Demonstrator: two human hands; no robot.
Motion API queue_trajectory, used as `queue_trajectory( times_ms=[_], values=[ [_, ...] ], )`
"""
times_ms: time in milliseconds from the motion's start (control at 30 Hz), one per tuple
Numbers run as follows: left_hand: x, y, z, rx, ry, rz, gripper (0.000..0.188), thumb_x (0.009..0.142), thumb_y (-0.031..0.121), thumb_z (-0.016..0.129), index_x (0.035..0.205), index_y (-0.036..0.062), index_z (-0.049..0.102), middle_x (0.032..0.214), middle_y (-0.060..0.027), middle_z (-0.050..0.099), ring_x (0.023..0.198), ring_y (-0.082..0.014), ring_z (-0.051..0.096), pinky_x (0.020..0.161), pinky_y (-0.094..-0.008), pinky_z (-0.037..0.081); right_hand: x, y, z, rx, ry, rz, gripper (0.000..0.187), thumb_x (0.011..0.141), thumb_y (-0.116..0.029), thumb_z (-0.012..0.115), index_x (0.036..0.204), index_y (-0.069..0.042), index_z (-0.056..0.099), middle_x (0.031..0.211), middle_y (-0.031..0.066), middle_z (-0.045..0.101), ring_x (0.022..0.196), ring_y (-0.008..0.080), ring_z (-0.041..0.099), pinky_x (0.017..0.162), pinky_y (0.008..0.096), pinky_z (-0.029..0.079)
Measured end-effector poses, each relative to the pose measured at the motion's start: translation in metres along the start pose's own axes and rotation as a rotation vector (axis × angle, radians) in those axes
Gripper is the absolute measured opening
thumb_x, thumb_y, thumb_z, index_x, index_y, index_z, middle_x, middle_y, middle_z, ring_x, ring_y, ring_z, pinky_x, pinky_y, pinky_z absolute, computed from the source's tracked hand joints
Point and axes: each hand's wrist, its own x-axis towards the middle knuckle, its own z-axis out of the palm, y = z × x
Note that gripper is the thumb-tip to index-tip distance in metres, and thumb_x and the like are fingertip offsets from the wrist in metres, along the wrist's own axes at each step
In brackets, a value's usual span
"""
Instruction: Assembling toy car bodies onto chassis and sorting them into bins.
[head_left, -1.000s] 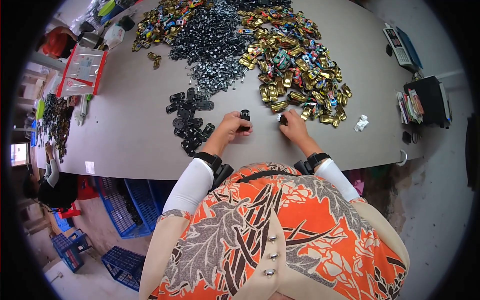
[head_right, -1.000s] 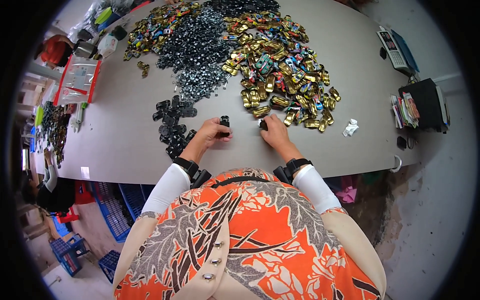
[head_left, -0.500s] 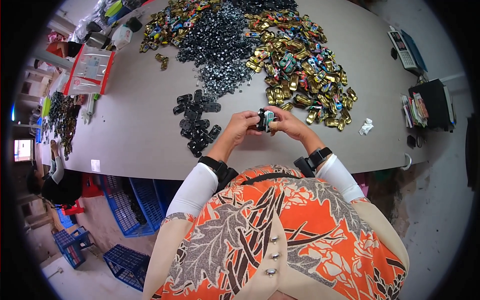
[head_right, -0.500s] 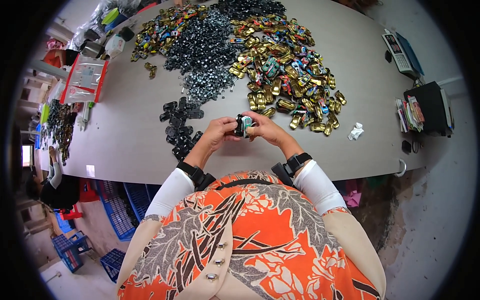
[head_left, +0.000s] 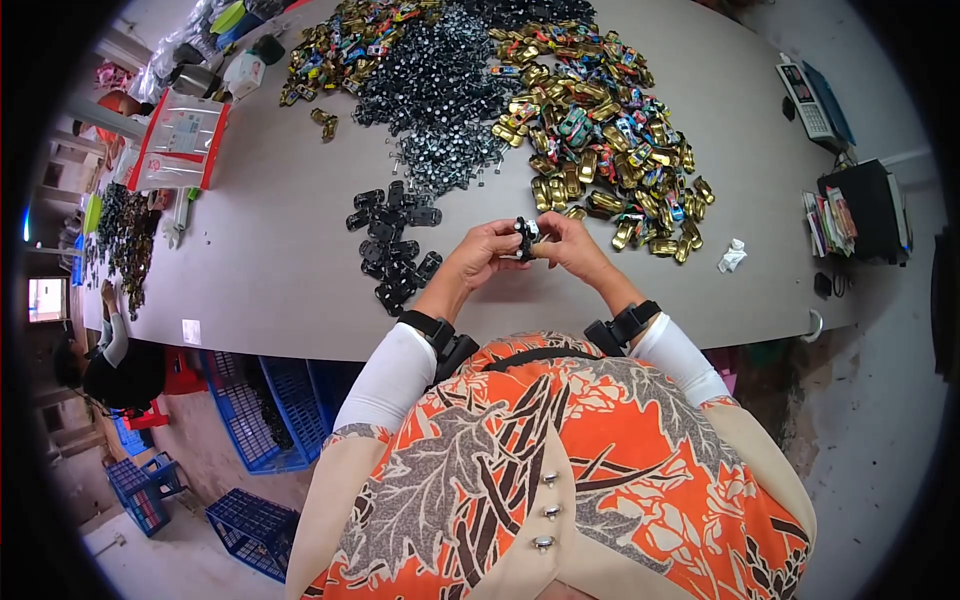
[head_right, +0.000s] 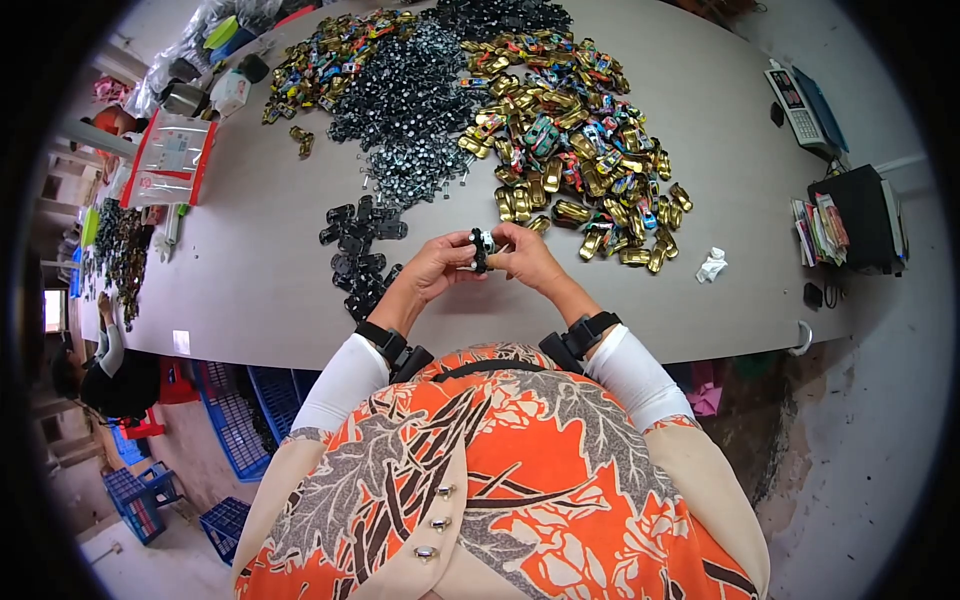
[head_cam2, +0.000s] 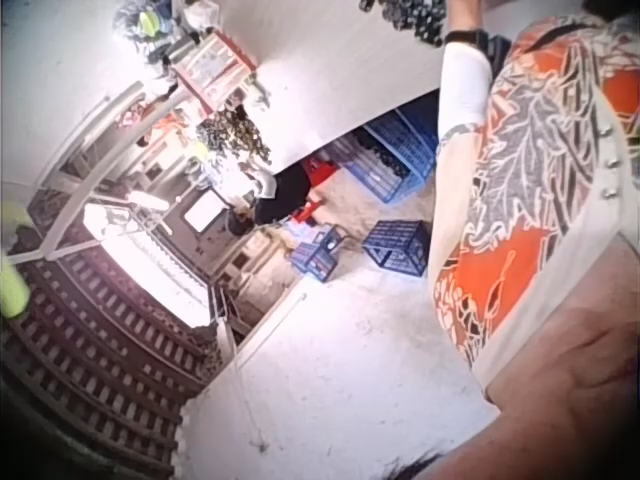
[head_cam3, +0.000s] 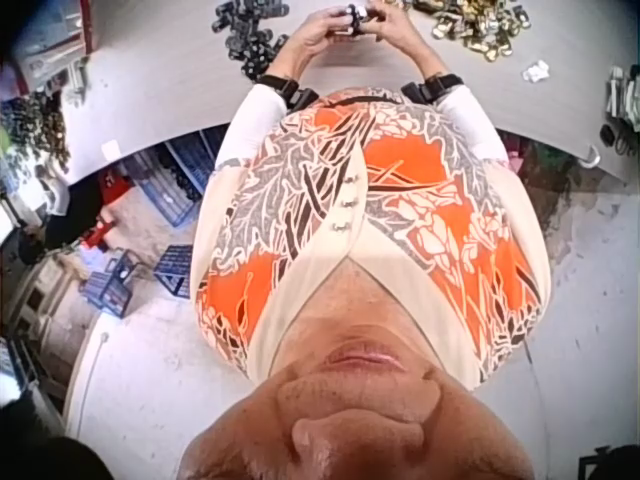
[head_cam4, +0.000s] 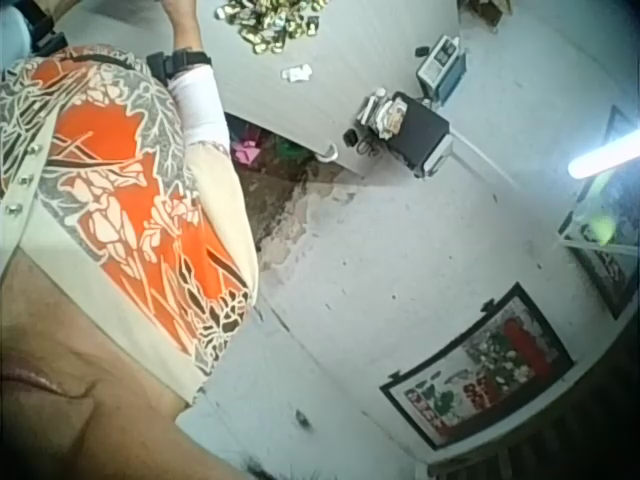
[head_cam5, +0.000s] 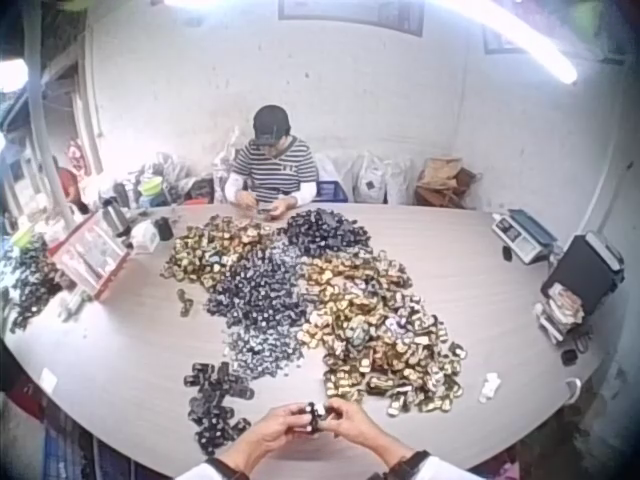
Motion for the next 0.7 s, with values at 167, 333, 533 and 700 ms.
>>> queue_trajectory(
  times_ms=[167,333,533,700],
  values=[
    [0.001,-0.002,-0.006,-0.133,-0.037,-0.035,0.028,0.085,0.009,0.052,0.111,-0.0005,0.050,0.097,-0.0116,0.059,0.085,-0.0205,0.060,0.075,-0.0392,0.053,-0.004,-0.010,0.001,0.090,0.052,0.061,0.035,0.069,-0.009,0.067,0.100,-0.003,0.053,0.069,0.0001,0.051,0.056,0.0071,0.048,0.042,0.0211,0.036],
    [-0.002,-0.001,-0.009,-0.155,-0.031,-0.060,0.028,0.084,0.009,0.052,0.110,-0.0008,0.050,0.099,-0.0137,0.059,0.089,-0.0254,0.060,0.075,-0.0420,0.053,0.000,-0.008,0.003,0.024,0.083,-0.038,0.033,0.069,-0.010,0.065,0.099,-0.003,0.052,0.070,0.0012,0.051,0.060,0.0092,0.051,0.048,0.0230,0.039],
    [-0.014,0.007,-0.003,-0.239,-0.052,-0.081,0.025,0.083,0.008,0.054,0.106,-0.0013,0.050,0.099,-0.0148,0.058,0.092,-0.0280,0.060,0.074,-0.0427,0.053,-0.013,-0.023,0.008,-0.695,0.032,-0.673,0.034,0.065,0.005,0.054,0.098,-0.007,0.056,0.090,0.0093,0.049,0.075,0.0290,0.055,0.061,0.0324,0.046],
    [-0.016,0.006,0.004,-0.189,-0.034,0.016,0.030,0.082,0.006,0.056,0.110,0.0003,0.049,0.098,-0.0125,0.058,0.090,-0.0252,0.061,0.075,-0.0415,0.054,-0.010,-0.008,0.007,-0.142,0.076,-0.449,0.020,0.071,0.003,0.058,0.090,-0.001,0.059,0.095,0.0092,0.048,0.084,0.0206,0.054,0.063,0.0274,0.047]
  ],
)
